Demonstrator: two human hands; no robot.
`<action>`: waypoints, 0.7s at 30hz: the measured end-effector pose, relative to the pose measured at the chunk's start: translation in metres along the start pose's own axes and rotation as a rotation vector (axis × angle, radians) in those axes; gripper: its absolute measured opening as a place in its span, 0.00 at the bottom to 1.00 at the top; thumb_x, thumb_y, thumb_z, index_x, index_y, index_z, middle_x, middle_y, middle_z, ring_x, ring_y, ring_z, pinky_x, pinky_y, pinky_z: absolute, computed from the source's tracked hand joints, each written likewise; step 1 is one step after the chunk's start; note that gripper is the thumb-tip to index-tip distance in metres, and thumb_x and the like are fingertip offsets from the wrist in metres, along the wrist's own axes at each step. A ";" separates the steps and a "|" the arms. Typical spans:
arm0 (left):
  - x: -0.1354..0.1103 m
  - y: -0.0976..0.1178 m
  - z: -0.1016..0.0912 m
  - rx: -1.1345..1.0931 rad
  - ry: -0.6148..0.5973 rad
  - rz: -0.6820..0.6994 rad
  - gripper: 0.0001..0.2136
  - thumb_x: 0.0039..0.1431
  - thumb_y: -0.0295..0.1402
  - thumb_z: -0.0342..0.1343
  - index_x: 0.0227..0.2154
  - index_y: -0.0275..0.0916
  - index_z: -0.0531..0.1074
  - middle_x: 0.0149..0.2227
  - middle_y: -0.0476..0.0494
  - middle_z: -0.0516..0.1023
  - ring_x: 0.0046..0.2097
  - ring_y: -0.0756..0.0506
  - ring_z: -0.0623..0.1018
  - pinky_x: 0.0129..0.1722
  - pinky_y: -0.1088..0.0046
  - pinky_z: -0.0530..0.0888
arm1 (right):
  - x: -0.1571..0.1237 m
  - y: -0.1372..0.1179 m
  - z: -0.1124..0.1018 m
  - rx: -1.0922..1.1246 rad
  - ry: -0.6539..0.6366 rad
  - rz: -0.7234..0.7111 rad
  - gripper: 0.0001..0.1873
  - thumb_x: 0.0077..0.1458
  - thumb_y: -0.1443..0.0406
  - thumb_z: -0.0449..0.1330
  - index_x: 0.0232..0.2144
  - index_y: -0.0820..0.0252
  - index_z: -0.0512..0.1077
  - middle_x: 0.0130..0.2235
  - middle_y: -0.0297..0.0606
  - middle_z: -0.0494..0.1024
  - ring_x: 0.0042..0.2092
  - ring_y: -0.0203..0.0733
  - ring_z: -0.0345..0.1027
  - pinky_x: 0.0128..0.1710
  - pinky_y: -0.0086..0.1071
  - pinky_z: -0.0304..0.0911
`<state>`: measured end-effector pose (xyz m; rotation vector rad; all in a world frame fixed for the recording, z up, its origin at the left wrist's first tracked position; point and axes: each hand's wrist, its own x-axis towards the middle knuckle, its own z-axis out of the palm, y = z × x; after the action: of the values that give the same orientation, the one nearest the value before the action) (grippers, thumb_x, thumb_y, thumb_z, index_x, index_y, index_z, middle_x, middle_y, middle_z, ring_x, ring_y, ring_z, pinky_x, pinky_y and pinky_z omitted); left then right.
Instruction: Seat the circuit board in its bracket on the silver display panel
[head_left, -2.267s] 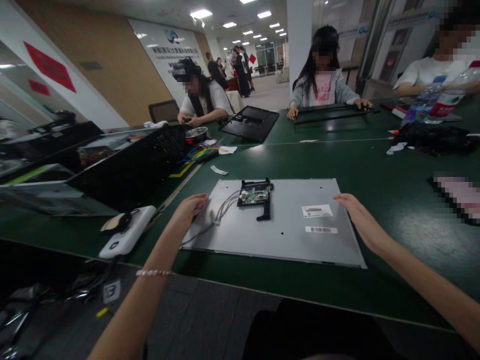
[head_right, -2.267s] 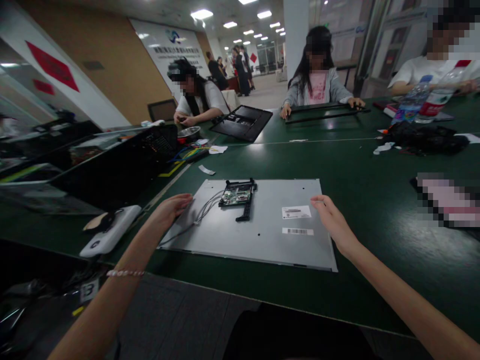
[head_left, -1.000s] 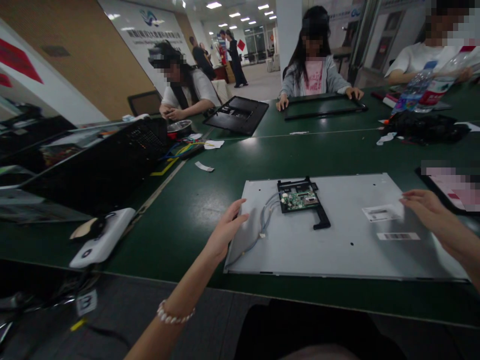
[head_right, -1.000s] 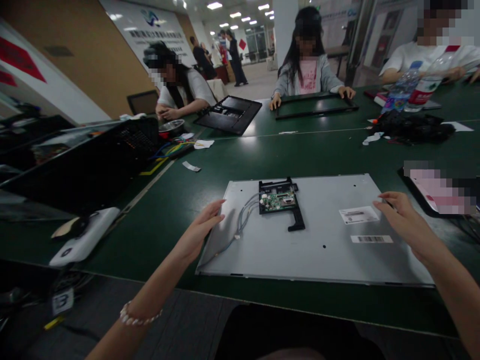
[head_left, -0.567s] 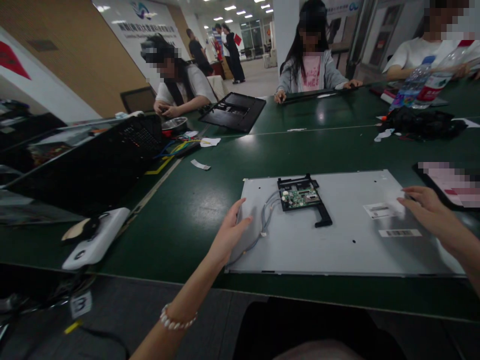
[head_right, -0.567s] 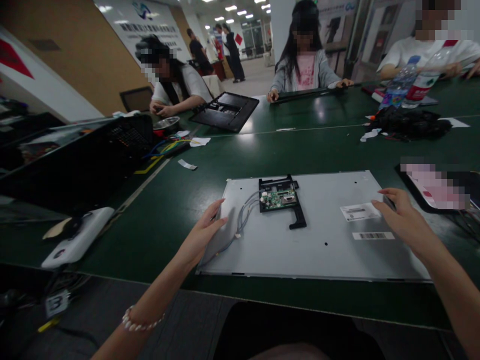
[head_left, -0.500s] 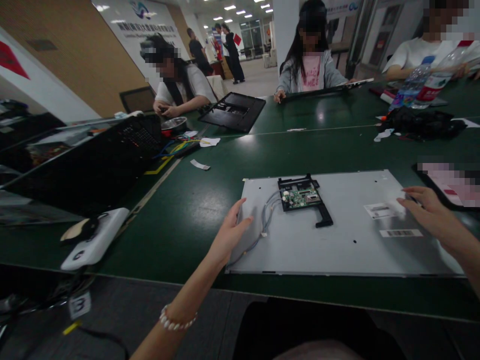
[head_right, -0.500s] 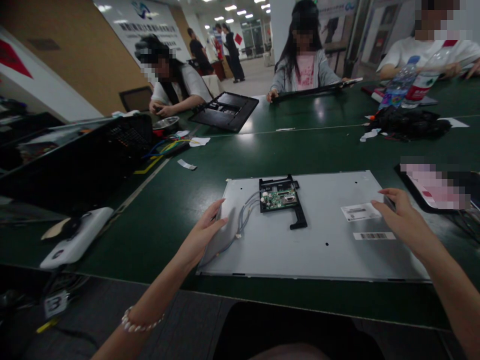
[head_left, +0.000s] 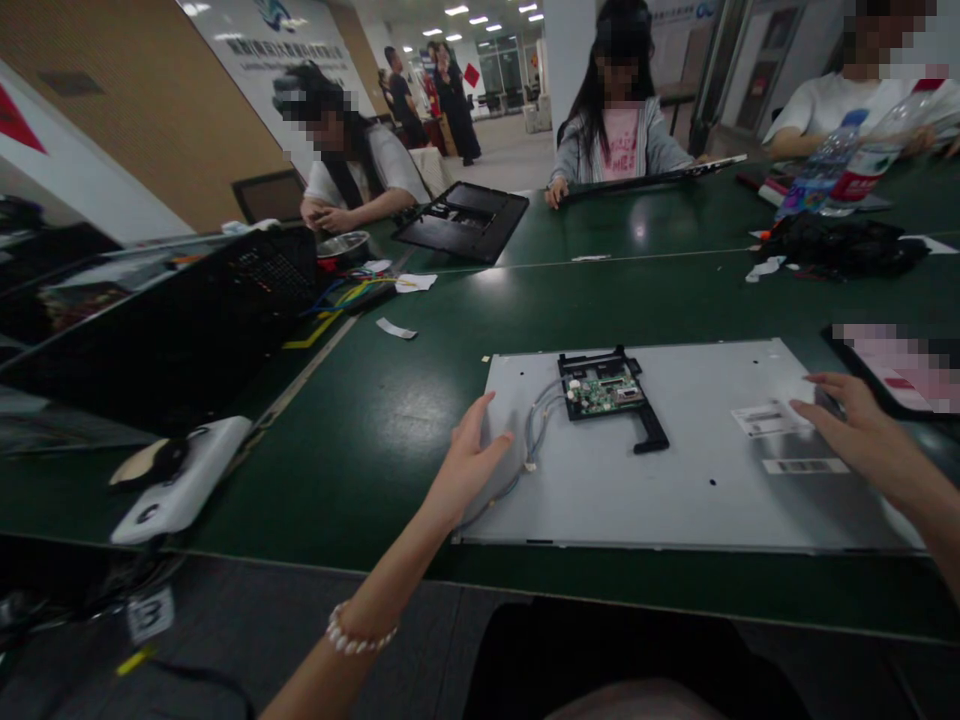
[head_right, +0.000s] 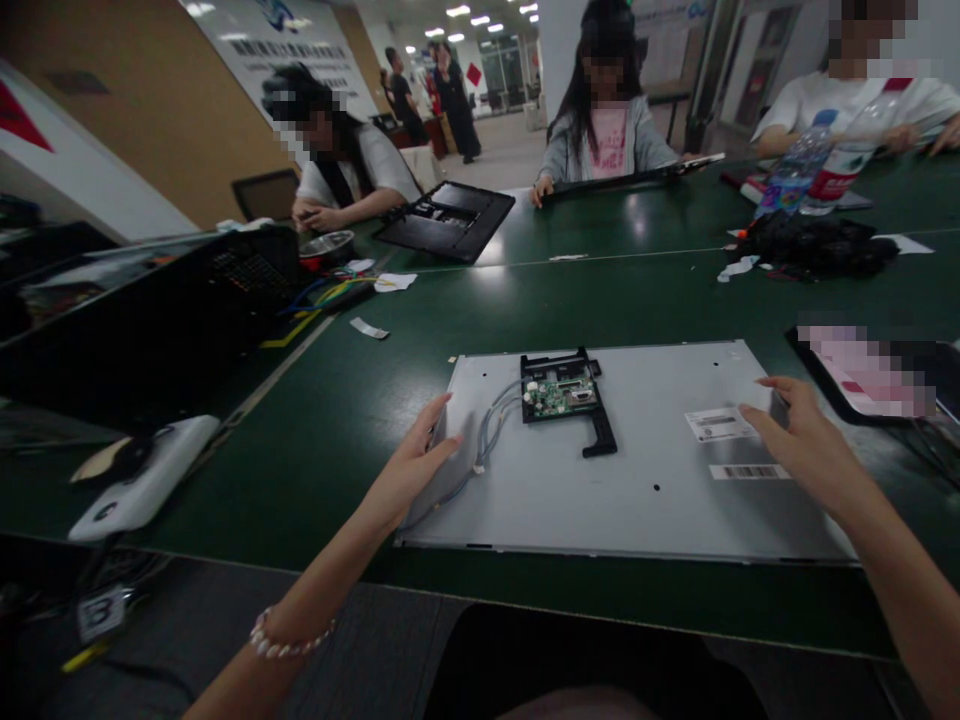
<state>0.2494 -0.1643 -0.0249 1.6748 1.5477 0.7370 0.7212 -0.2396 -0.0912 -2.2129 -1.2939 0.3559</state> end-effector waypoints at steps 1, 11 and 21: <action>0.001 -0.002 0.000 0.034 -0.004 0.017 0.29 0.59 0.39 0.52 0.64 0.45 0.57 0.68 0.40 0.56 0.67 0.35 0.57 0.65 0.51 0.55 | -0.002 -0.004 -0.001 0.009 -0.018 -0.005 0.38 0.55 0.43 0.52 0.61 0.56 0.59 0.60 0.53 0.67 0.55 0.64 0.68 0.51 0.51 0.64; 0.011 0.037 0.016 0.536 -0.079 0.417 0.38 0.59 0.39 0.54 0.68 0.40 0.42 0.71 0.30 0.38 0.70 0.31 0.45 0.65 0.47 0.52 | -0.016 -0.087 -0.013 0.073 -0.271 -0.385 0.43 0.55 0.47 0.58 0.67 0.51 0.49 0.68 0.50 0.55 0.66 0.62 0.53 0.62 0.53 0.55; 0.089 0.056 0.042 0.523 -0.473 0.550 0.53 0.44 0.43 0.65 0.69 0.32 0.41 0.70 0.25 0.44 0.70 0.28 0.42 0.65 0.46 0.51 | 0.028 -0.164 0.034 0.178 -0.603 -0.777 0.59 0.46 0.48 0.67 0.70 0.49 0.38 0.72 0.44 0.41 0.71 0.60 0.36 0.67 0.57 0.42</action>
<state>0.3256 -0.0824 -0.0090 2.4952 0.9885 0.1491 0.6006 -0.1407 -0.0229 -1.3306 -2.2025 0.8104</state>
